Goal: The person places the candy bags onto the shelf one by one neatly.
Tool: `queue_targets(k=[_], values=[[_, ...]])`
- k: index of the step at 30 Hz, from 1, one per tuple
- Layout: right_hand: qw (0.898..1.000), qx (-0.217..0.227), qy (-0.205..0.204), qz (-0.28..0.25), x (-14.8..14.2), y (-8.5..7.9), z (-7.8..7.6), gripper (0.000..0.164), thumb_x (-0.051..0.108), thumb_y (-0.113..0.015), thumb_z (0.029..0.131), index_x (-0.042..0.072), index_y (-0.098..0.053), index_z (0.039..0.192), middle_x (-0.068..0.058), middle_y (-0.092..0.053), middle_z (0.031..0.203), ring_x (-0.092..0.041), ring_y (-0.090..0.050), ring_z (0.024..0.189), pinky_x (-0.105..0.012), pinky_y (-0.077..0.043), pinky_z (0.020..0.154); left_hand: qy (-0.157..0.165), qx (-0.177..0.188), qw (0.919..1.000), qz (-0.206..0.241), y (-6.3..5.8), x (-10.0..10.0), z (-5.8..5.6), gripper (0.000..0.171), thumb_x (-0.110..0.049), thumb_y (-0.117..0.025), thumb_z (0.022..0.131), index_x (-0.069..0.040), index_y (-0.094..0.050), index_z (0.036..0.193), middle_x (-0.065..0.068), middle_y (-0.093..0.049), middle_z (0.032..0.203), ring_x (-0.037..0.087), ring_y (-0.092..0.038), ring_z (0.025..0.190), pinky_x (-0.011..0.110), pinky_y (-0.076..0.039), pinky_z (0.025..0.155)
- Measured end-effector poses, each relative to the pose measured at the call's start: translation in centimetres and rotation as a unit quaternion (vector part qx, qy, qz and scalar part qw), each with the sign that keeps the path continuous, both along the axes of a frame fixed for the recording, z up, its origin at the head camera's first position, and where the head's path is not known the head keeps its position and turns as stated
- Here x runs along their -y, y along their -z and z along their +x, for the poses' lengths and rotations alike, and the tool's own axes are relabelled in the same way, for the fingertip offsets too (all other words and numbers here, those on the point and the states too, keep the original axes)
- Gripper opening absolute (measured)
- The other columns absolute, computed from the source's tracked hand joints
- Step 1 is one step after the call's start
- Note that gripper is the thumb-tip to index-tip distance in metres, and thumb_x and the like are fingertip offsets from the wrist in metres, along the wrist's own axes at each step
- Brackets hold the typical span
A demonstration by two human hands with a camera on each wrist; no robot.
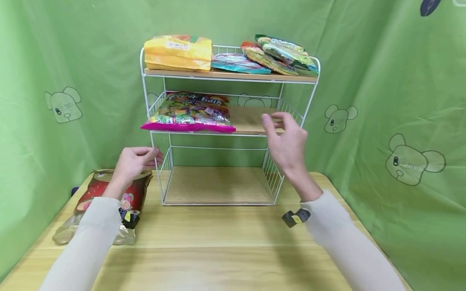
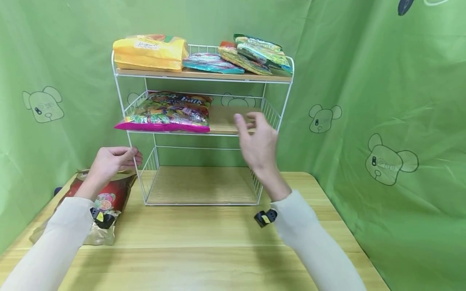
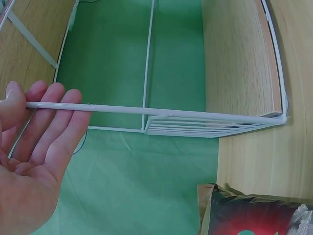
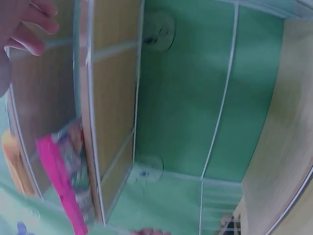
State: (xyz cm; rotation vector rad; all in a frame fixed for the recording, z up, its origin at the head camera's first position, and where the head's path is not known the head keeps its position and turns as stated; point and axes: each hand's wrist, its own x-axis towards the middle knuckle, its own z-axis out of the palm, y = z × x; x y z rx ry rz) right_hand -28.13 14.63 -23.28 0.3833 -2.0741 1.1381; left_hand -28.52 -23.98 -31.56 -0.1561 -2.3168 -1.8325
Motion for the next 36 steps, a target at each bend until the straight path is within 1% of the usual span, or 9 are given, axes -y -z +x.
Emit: queue_targets(k=[2, 4, 6, 9, 14, 18, 25, 31, 36], values=[[0.999, -0.026, 0.027, -0.03, -1.3, 0.7, -0.4, 0.043, 0.036, -0.058, 0.104, -0.004, -0.062, 0.12, -0.021, -0.073, 0.11, -0.025, -0.07, 0.094, -0.024, -0.061, 0.079, 0.0, 0.002, 1.0, 0.0, 0.0, 0.0, 0.0, 0.045, -0.024, -0.064, 0.102, 0.013, -0.063, 0.126, 0.006, -0.079, 0.094, 0.012, -0.077, 0.087, 0.028, -0.065, 0.083], [0.996, -0.036, 0.054, -0.056, -2.6, 1.5, -0.8, 0.039, 0.031, -0.056, 0.105, -0.006, -0.06, 0.117, -0.02, -0.07, 0.106, -0.023, -0.065, 0.093, -0.023, -0.054, 0.082, 0.001, 0.002, 1.0, 0.003, 0.1, 0.0, 0.1, 0.045, -0.024, -0.064, 0.102, 0.014, -0.062, 0.127, 0.007, -0.079, 0.095, 0.012, -0.077, 0.086, 0.028, -0.065, 0.084], [0.994, -0.024, 0.077, -0.075, -3.8, 2.5, -1.1, 0.04, 0.031, -0.055, 0.105, -0.006, -0.056, 0.119, -0.02, -0.067, 0.107, -0.023, -0.06, 0.095, -0.03, -0.052, 0.087, 0.001, 0.001, 1.0, 0.002, 0.2, 0.0, 0.1, 0.046, -0.024, -0.065, 0.102, 0.014, -0.062, 0.127, 0.007, -0.079, 0.095, 0.011, -0.077, 0.086, 0.029, -0.064, 0.085], [0.993, 0.025, 0.089, -0.08, -5.2, 4.2, -1.7, 0.046, 0.036, -0.051, 0.106, -0.005, -0.051, 0.127, -0.023, -0.063, 0.115, -0.029, -0.06, 0.103, -0.041, -0.054, 0.093, -0.004, -0.001, 1.0, 0.004, 0.4, 0.0, 0.1, 0.045, -0.024, -0.064, 0.102, 0.014, -0.063, 0.125, 0.002, -0.079, 0.09, 0.01, -0.077, 0.084, 0.03, -0.064, 0.085], [0.986, 0.135, 0.079, -0.055, -6.6, 7.2, -2.2, 0.057, 0.045, -0.04, 0.109, -0.002, -0.045, 0.141, -0.029, -0.061, 0.131, -0.043, -0.061, 0.119, -0.058, -0.055, 0.102, -0.004, 0.003, 1.0, 0.008, 0.7, 0.1, 0.0, 0.043, -0.024, -0.064, 0.102, 0.014, -0.064, 0.124, -0.003, -0.078, 0.087, 0.009, -0.076, 0.084, 0.03, -0.064, 0.086], [0.977, 0.196, 0.073, -0.044, -7.1, 8.5, -2.3, 0.062, 0.051, -0.032, 0.109, 0.002, -0.048, 0.144, -0.027, -0.062, 0.132, -0.044, -0.061, 0.121, -0.058, -0.056, 0.102, -0.003, -0.001, 1.0, 0.004, 0.8, 0.0, -0.1, 0.043, -0.024, -0.064, 0.102, 0.014, -0.065, 0.123, -0.002, -0.078, 0.088, 0.008, -0.076, 0.083, 0.03, -0.064, 0.086], [0.967, 0.248, 0.035, -0.051, -7.1, 9.9, -2.5, 0.067, 0.055, -0.029, 0.108, 0.001, -0.055, 0.139, -0.027, -0.062, 0.132, -0.042, -0.059, 0.124, -0.056, -0.052, 0.108, -0.015, -0.011, 0.9997, -0.015, 0.7, -0.2, -0.1, 0.042, -0.027, -0.065, 0.102, 0.011, -0.068, 0.12, 0.007, -0.079, 0.094, 0.01, -0.076, 0.084, 0.031, -0.064, 0.087], [0.95, 0.305, 0.019, -0.061, -7.7, 12.1, -2.7, 0.082, 0.067, -0.021, 0.104, 0.001, -0.06, 0.132, -0.027, -0.065, 0.127, -0.041, -0.065, 0.114, -0.049, -0.058, 0.1, -0.016, -0.009, 0.9994, -0.028, 0.6, -0.1, 0.0, 0.042, -0.029, -0.065, 0.101, 0.009, -0.069, 0.119, 0.016, -0.078, 0.103, 0.013, -0.077, 0.088, 0.031, -0.063, 0.088], [0.948, 0.31, 0.011, -0.076, -7.8, 12.7, -3.0, 0.088, 0.07, -0.019, 0.102, -0.002, -0.061, 0.13, -0.028, -0.065, 0.127, -0.042, -0.066, 0.113, -0.048, -0.058, 0.101, -0.019, -0.007, 0.9995, -0.025, 0.7, 0.0, -0.1, 0.042, -0.028, -0.066, 0.101, 0.009, -0.069, 0.12, 0.013, -0.078, 0.102, 0.012, -0.077, 0.089, 0.026, -0.064, 0.084]])
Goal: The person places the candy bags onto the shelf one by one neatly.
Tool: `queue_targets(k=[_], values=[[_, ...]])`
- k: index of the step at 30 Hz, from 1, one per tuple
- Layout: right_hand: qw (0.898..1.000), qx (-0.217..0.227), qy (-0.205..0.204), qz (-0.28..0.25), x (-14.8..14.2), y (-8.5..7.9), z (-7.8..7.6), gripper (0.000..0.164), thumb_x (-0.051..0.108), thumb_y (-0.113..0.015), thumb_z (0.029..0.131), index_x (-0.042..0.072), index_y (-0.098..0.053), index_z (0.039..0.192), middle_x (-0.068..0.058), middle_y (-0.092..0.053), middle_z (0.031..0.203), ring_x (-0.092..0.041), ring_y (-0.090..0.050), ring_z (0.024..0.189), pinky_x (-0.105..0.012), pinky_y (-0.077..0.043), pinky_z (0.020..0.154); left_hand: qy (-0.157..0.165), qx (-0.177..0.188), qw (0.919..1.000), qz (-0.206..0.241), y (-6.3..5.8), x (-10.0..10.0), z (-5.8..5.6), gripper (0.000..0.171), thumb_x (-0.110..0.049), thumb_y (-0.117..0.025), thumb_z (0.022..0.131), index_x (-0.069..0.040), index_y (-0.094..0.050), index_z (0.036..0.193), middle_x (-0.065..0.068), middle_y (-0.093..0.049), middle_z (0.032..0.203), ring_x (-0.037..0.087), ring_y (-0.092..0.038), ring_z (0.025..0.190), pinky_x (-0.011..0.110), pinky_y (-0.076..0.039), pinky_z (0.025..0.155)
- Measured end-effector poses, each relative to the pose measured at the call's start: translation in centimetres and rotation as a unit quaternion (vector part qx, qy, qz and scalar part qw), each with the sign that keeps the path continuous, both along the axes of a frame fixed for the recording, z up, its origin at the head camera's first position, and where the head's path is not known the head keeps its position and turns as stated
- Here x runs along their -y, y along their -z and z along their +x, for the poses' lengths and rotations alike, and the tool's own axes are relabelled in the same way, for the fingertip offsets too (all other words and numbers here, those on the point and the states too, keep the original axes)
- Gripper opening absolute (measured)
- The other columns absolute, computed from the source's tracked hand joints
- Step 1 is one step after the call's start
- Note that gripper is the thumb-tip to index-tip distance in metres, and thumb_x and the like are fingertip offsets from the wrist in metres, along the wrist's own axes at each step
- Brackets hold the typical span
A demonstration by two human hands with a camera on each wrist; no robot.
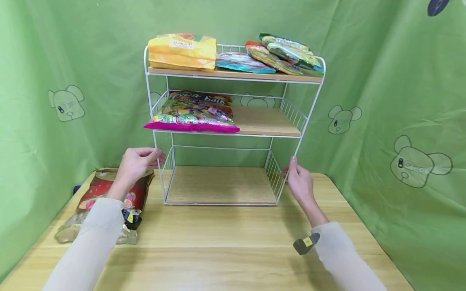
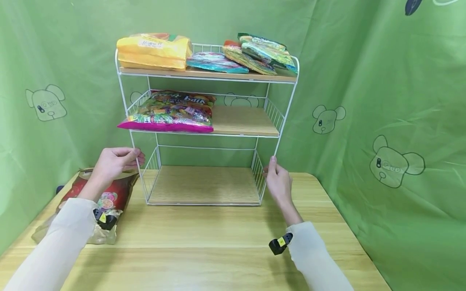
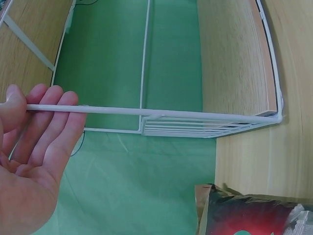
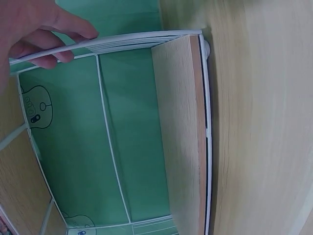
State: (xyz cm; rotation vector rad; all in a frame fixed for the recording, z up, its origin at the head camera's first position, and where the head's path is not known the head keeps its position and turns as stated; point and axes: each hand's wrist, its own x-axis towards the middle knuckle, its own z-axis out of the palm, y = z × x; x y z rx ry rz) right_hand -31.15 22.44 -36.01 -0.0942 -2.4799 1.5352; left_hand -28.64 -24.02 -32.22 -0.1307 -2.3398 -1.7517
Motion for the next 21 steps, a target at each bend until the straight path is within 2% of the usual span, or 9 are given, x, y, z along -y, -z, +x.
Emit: queue_targets(k=[2, 4, 8, 13, 18, 21], values=[[1.0, -0.001, -0.001, 0.004, -0.1, 0.0, 0.0, 0.088, 0.07, -0.019, 0.102, -0.002, -0.061, 0.129, -0.028, -0.065, 0.126, -0.041, -0.067, 0.111, -0.044, -0.059, 0.099, 0.001, -0.002, 1.0, 0.0, 0.0, 0.0, -0.1, 0.042, -0.029, -0.066, 0.101, 0.008, -0.069, 0.121, 0.013, -0.078, 0.102, 0.011, -0.077, 0.088, 0.025, -0.064, 0.083], [1.0, -0.004, -0.003, 0.009, -0.3, -0.1, -0.1, 0.086, 0.069, -0.02, 0.103, -0.002, -0.063, 0.126, -0.028, -0.066, 0.125, -0.037, -0.069, 0.107, -0.036, -0.061, 0.094, 0.002, -0.003, 1.0, -0.002, 0.0, 0.0, -0.1, 0.043, -0.029, -0.066, 0.101, 0.008, -0.069, 0.121, 0.015, -0.078, 0.104, 0.01, -0.076, 0.088, 0.023, -0.064, 0.082], [1.0, -0.009, -0.019, -0.02, -0.6, -0.2, -0.1, 0.079, 0.063, -0.028, 0.105, -0.005, -0.064, 0.121, -0.03, -0.066, 0.123, -0.019, -0.072, 0.092, -0.024, -0.063, 0.085, -0.003, -0.003, 0.9999, -0.011, 0.0, 0.0, 0.1, 0.044, -0.03, -0.065, 0.101, 0.008, -0.069, 0.122, 0.018, -0.077, 0.106, 0.008, -0.076, 0.086, 0.026, -0.064, 0.085], [0.997, 0.003, -0.038, -0.074, -1.1, -0.3, -0.4, 0.072, 0.057, -0.038, 0.105, -0.009, -0.063, 0.121, -0.033, -0.063, 0.127, -0.003, -0.07, 0.082, -0.029, -0.063, 0.09, -0.014, -0.015, 0.9997, -0.015, 0.1, -0.3, 0.3, 0.044, -0.031, -0.065, 0.102, 0.007, -0.069, 0.122, 0.023, -0.075, 0.109, 0.008, -0.076, 0.086, 0.026, -0.064, 0.084], [0.993, 0.027, -0.049, -0.105, -1.7, -0.2, -0.5, 0.071, 0.057, -0.043, 0.103, -0.008, -0.06, 0.126, -0.028, -0.064, 0.129, -0.001, -0.071, 0.085, -0.035, -0.06, 0.098, -0.02, -0.021, 0.9993, -0.022, 0.1, -0.7, 0.5, 0.045, -0.033, -0.064, 0.102, 0.006, -0.069, 0.122, 0.027, -0.073, 0.111, 0.009, -0.077, 0.086, 0.02, -0.064, 0.079], [0.992, 0.033, -0.051, -0.111, -2.0, -0.2, -0.6, 0.071, 0.057, -0.045, 0.102, -0.008, -0.059, 0.128, -0.026, -0.066, 0.127, -0.001, -0.071, 0.085, -0.037, -0.059, 0.099, -0.019, -0.015, 0.9995, -0.021, 0.1, -0.7, 0.6, 0.046, -0.034, -0.063, 0.102, 0.006, -0.068, 0.124, 0.028, -0.072, 0.114, 0.005, -0.076, 0.084, 0.02, -0.063, 0.08]])
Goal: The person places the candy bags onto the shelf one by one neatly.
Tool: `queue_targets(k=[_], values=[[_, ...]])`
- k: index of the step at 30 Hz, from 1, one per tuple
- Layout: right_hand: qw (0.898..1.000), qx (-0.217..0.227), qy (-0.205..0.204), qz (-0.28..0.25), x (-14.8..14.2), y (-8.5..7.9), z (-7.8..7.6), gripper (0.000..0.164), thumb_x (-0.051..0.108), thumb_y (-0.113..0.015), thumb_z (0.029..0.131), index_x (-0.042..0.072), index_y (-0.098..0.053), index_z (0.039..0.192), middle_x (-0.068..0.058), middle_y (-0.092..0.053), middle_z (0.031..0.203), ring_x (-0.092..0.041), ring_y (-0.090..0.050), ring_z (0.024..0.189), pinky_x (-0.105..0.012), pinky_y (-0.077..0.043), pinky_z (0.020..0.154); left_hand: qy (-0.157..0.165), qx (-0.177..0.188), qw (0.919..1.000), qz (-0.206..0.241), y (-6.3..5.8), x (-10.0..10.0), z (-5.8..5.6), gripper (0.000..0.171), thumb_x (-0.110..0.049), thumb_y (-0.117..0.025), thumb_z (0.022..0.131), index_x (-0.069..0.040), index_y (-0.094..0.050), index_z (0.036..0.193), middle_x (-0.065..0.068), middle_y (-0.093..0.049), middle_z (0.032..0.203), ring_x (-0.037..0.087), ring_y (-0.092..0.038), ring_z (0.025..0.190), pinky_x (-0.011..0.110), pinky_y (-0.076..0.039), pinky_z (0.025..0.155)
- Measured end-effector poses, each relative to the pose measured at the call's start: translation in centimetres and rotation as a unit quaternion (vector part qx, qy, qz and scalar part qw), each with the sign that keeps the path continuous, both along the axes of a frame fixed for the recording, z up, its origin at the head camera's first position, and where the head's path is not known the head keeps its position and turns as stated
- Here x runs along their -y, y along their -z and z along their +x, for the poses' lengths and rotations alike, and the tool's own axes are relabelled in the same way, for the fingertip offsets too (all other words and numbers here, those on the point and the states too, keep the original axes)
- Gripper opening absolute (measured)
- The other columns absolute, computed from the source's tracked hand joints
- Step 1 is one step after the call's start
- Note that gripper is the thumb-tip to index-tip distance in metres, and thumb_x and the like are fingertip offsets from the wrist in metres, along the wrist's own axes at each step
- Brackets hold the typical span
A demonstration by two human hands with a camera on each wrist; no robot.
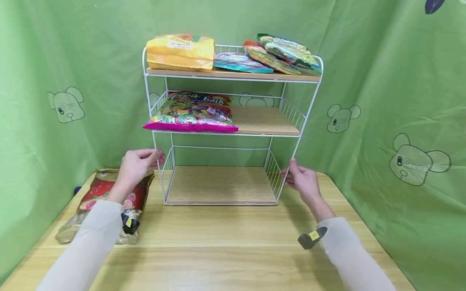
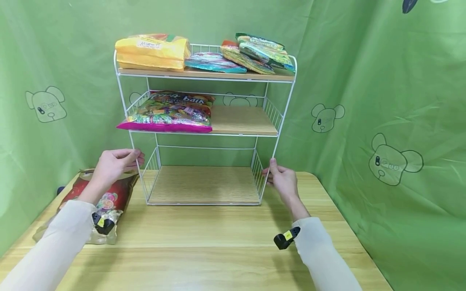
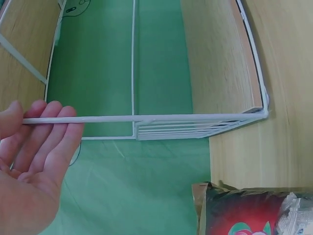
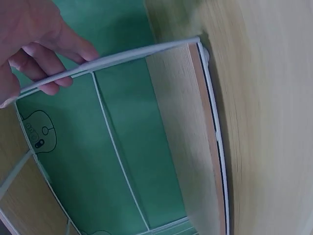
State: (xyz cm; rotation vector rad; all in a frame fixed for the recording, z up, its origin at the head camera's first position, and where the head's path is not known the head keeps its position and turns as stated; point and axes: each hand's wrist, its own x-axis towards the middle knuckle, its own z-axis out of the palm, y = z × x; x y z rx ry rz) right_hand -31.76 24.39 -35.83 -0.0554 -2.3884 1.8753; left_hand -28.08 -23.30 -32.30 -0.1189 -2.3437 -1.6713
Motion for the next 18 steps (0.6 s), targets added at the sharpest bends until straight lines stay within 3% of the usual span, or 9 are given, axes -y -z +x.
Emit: queue_targets(k=[5, 11, 14, 18], values=[[1.0, -0.013, -0.002, 0.012, 0.0, 0.1, -0.2, 0.067, 0.052, -0.044, 0.105, -0.01, -0.057, 0.128, -0.029, -0.065, 0.126, -0.002, -0.071, 0.082, -0.034, -0.061, 0.096, -0.002, 0.013, 0.9997, -0.023, -0.3, -0.1, 0.3, 0.047, -0.035, -0.061, 0.103, 0.005, -0.067, 0.127, 0.027, -0.071, 0.118, -0.002, -0.072, 0.082, 0.023, -0.063, 0.085], [0.999, -0.012, -0.026, 0.019, -0.4, 0.3, -0.4, 0.072, 0.054, -0.041, 0.105, -0.012, -0.055, 0.13, -0.034, -0.059, 0.132, -0.001, -0.07, 0.085, -0.033, -0.061, 0.098, -0.016, 0.026, 0.9921, -0.121, -1.1, 0.3, 1.9, 0.039, -0.025, -0.061, 0.103, 0.003, -0.065, 0.129, 0.025, -0.071, 0.12, 0.013, -0.075, 0.086, 0.024, -0.065, 0.082], [0.999, -0.013, -0.031, 0.026, -0.4, 0.3, -0.4, 0.071, 0.053, -0.04, 0.106, -0.012, -0.054, 0.13, -0.035, -0.059, 0.132, -0.002, -0.07, 0.085, -0.032, -0.06, 0.098, -0.027, 0.042, 0.9881, -0.146, -0.7, 1.5, 2.4, 0.037, -0.024, -0.06, 0.103, 0.003, -0.065, 0.128, 0.026, -0.072, 0.115, 0.008, -0.072, 0.078, 0.023, -0.064, 0.074], [0.999, -0.009, -0.035, 0.039, -0.4, 0.3, -0.4, 0.071, 0.054, -0.038, 0.106, -0.011, -0.054, 0.13, -0.035, -0.059, 0.132, -0.002, -0.069, 0.087, -0.034, -0.059, 0.1, -0.03, 0.078, 0.987, -0.137, 0.7, 4.0, 2.8, 0.038, -0.02, -0.054, 0.105, 0.008, -0.06, 0.13, 0.028, -0.072, 0.113, 0.006, -0.071, 0.075, 0.023, -0.065, 0.07]])
